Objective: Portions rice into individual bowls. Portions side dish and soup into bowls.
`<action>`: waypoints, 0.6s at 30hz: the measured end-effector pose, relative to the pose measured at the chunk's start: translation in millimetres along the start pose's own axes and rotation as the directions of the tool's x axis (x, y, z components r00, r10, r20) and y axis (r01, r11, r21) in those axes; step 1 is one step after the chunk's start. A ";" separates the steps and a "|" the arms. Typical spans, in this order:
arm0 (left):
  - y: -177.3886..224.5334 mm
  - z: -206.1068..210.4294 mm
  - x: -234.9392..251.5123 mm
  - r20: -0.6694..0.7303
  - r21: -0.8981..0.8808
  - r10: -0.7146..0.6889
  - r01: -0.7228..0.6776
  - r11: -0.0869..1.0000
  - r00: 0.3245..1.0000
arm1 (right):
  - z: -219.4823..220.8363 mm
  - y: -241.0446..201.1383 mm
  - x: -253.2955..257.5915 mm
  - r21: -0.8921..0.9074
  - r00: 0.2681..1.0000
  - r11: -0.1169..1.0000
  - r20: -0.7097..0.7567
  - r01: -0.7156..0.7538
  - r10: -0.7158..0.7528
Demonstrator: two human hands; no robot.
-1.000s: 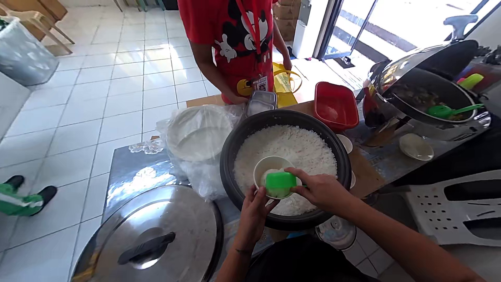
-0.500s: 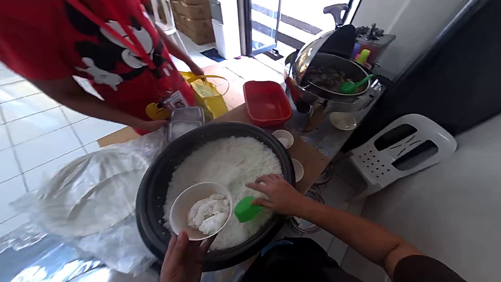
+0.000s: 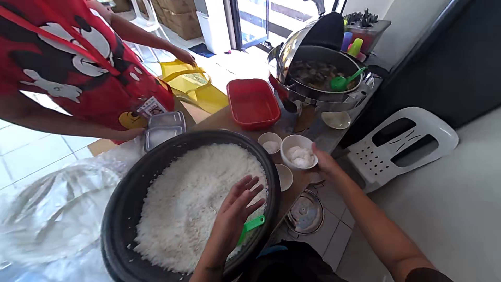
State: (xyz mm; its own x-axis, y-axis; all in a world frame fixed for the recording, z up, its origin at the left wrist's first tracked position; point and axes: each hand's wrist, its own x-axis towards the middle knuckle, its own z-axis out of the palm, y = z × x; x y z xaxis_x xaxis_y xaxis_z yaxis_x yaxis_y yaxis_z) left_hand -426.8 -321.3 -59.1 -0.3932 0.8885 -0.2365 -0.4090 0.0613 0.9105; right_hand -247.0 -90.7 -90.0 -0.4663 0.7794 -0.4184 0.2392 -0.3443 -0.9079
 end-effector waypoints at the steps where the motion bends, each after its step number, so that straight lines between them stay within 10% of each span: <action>1: 1.1 -7.7 -6.0 -0.045 0.014 0.024 -0.024 1.000 0.999 | -11.0 11.5 22.0 -0.077 0.997 0.997 -0.077 -0.008 0.002; 6: 4.1 -40.2 -34.5 -0.239 -0.009 0.126 -0.132 0.991 0.963 | -26.3 78.9 119.1 -0.393 0.972 0.914 -0.234 -0.100 0.005; 10: 5.5 -46.7 -47.5 -0.302 -0.023 0.132 -0.145 0.989 0.944 | -16.3 104.7 150.5 -0.187 0.969 0.978 -0.244 -0.088 0.041; 18: 1.5 -57.0 -64.8 -0.280 -0.006 0.184 -0.193 0.981 0.942 | 7.4 118.0 71.2 -0.406 0.988 0.903 -0.117 -0.140 0.101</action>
State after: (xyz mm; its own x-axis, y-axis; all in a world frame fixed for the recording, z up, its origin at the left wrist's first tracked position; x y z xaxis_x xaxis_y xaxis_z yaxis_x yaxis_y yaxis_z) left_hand -448.9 -404.7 -61.8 -0.6765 0.7209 -0.1507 -0.3304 -0.1143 0.9369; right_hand -258.3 -79.6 -227.1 -0.3372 0.7963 -0.5022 0.6274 -0.2076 -0.7505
